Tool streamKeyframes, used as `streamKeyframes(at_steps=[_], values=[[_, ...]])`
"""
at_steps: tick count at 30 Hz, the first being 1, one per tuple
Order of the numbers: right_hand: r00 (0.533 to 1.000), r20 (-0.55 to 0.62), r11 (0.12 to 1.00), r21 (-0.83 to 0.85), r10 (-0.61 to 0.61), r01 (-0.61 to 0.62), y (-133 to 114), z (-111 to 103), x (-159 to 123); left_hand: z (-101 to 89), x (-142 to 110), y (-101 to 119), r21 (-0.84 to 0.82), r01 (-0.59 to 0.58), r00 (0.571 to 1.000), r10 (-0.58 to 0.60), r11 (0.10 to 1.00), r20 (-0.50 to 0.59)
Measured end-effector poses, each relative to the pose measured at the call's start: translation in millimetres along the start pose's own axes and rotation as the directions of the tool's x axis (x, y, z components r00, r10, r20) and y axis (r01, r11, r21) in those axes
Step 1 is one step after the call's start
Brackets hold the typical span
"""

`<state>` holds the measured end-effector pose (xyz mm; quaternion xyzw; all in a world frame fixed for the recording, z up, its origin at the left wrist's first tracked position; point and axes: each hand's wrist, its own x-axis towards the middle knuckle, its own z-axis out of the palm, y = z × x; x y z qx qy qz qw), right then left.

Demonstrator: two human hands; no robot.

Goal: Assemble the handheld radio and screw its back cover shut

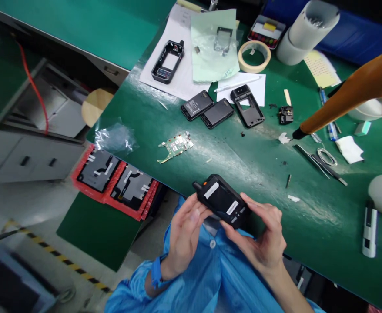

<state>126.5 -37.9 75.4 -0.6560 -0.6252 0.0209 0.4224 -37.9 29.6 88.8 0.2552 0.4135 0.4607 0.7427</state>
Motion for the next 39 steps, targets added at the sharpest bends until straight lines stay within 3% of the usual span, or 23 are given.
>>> streamKeyframes(at_steps=[19, 33, 39], values=[[0.999, 0.053, 1.000, -0.020, -0.011, 0.013, -6, 0, 6, -9.8, 12, -2, 0.109, 0.073, 0.996, -0.066, 0.991, -0.066], [0.999, 0.048, 1.000, -0.026, -0.002, 0.003, -13, 5, 8, -12.9, 17, -6, -0.081, 0.120, 0.987, -0.128, 0.989, -0.098], [0.999, 0.053, 1.000, -0.023, -0.001, 0.003, -15, 5, 8, -6.4, 17, -3, -0.069, 0.132, 0.989, -0.136, 0.989, -0.061]])
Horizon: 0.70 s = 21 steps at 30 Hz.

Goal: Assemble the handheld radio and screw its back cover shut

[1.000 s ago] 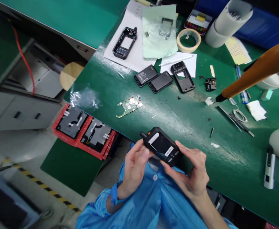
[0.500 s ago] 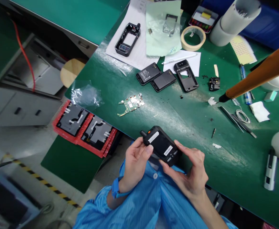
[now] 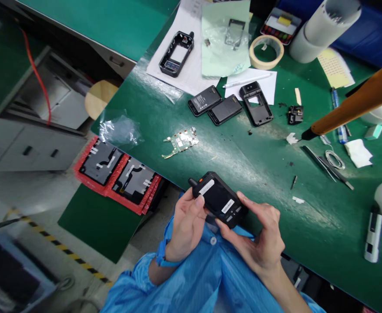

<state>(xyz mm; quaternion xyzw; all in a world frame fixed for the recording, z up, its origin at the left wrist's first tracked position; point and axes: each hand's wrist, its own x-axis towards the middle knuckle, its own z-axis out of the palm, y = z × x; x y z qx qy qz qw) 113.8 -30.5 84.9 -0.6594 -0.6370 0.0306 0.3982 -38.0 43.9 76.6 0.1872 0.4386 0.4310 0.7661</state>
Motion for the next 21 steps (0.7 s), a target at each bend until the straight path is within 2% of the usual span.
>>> streamKeyframes(at_steps=[9, 14, 18, 21], values=[[1.000, -0.007, 1.000, -0.009, 0.023, -0.023, -5, -1, 8, 7.7, 0, -2, -0.022, -0.045, 0.999, 0.044, 0.999, -0.022], [0.998, 0.011, 0.996, 0.057, 0.061, -0.062, -8, -2, 13, 1.5, -1, -4, 0.000, -0.062, 0.997, 0.062, 0.998, 0.036], [0.999, 0.001, 0.993, 0.106, 0.046, -0.046, -10, 1, 18, -1.9, -7, -5, 0.010, -0.059, 0.992, 0.058, 0.998, 0.110], [0.999, 0.004, 0.992, 0.122, 0.033, -0.034, -9, 3, 19, -2.5, -10, -8, 0.004, -0.066, 0.991, 0.065, 0.998, 0.115]])
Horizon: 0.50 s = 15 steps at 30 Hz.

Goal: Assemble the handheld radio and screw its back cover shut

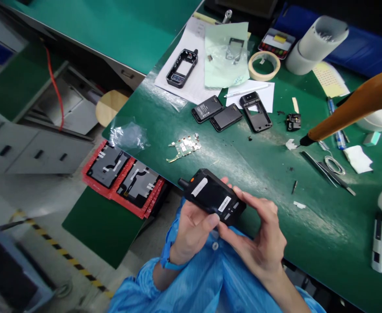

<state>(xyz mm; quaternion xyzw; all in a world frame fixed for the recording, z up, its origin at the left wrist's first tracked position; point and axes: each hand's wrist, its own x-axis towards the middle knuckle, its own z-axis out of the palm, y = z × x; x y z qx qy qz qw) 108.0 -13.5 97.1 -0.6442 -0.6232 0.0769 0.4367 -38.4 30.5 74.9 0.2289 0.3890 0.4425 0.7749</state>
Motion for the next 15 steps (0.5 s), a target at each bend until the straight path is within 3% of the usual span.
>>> streamKeyframes(at_steps=[6, 15], values=[[0.999, 0.039, 1.000, 0.021, -0.021, 0.020, -1, -6, 9, 0.3, -3, -6, 0.000, -0.065, 0.994, 0.065, 0.998, -0.083], [0.993, 0.035, 0.992, 0.043, 0.116, -0.117, 0, -6, 27, 5.7, 1, -4, 0.051, -0.106, 0.994, 0.104, 0.993, 0.036]])
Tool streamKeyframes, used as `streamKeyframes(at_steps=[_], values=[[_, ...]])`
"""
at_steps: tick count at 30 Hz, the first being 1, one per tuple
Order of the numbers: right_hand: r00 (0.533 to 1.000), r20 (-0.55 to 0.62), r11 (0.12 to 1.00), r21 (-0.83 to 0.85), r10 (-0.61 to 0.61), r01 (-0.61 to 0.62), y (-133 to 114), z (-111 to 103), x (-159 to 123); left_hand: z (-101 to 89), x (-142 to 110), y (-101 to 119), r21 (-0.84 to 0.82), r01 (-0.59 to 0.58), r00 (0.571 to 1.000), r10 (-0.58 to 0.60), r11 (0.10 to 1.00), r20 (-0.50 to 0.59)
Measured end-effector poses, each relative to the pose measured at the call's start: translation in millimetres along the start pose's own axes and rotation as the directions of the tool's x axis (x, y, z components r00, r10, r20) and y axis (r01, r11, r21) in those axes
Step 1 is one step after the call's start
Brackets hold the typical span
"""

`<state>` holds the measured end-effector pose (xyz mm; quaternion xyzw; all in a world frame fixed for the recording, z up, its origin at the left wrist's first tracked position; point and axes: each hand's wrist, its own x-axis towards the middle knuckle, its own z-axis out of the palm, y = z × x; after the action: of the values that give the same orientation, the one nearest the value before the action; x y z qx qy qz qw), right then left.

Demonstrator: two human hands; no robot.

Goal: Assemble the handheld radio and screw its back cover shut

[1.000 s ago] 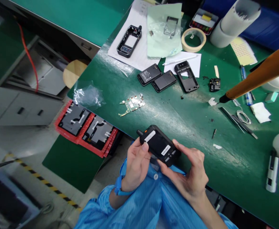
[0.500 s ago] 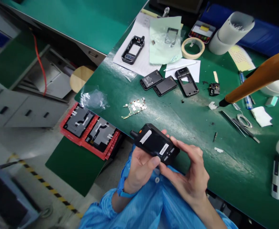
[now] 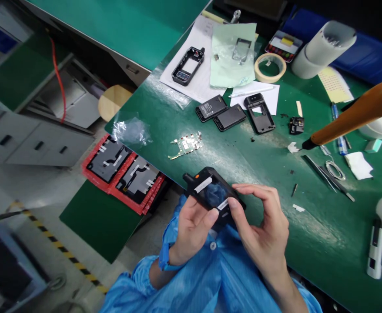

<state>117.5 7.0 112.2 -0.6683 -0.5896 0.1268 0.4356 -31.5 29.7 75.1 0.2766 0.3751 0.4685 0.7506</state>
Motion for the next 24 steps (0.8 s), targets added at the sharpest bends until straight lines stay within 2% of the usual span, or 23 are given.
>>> streamKeyframes(at_steps=[8, 11, 15, 20, 24], values=[[0.996, 0.085, 0.997, 0.063, 0.040, -0.045, 0, 0, 8, 1.8, 2, -8, -0.006, -0.052, 0.996, 0.051, 0.999, -0.071], [0.998, 0.054, 0.999, -0.027, -0.021, 0.022, 2, 1, 6, 4.7, 6, -4, -0.015, -0.034, 0.997, 0.033, 0.999, -0.066], [0.985, -0.020, 0.978, -0.127, -0.169, 0.165, 5, 4, 2, 5.4, 7, 3, -0.009, 0.015, 0.999, -0.015, 1.000, -0.030], [0.962, -0.068, 0.962, -0.097, -0.263, 0.256, 6, 6, 1, 4.0, 7, 11, -0.046, 0.079, 0.997, -0.078, 0.996, 0.021], [0.957, -0.071, 0.959, -0.051, -0.281, 0.278, 8, 4, -2, 5.7, 8, 17, -0.079, 0.125, 0.991, -0.122, 0.989, 0.046]])
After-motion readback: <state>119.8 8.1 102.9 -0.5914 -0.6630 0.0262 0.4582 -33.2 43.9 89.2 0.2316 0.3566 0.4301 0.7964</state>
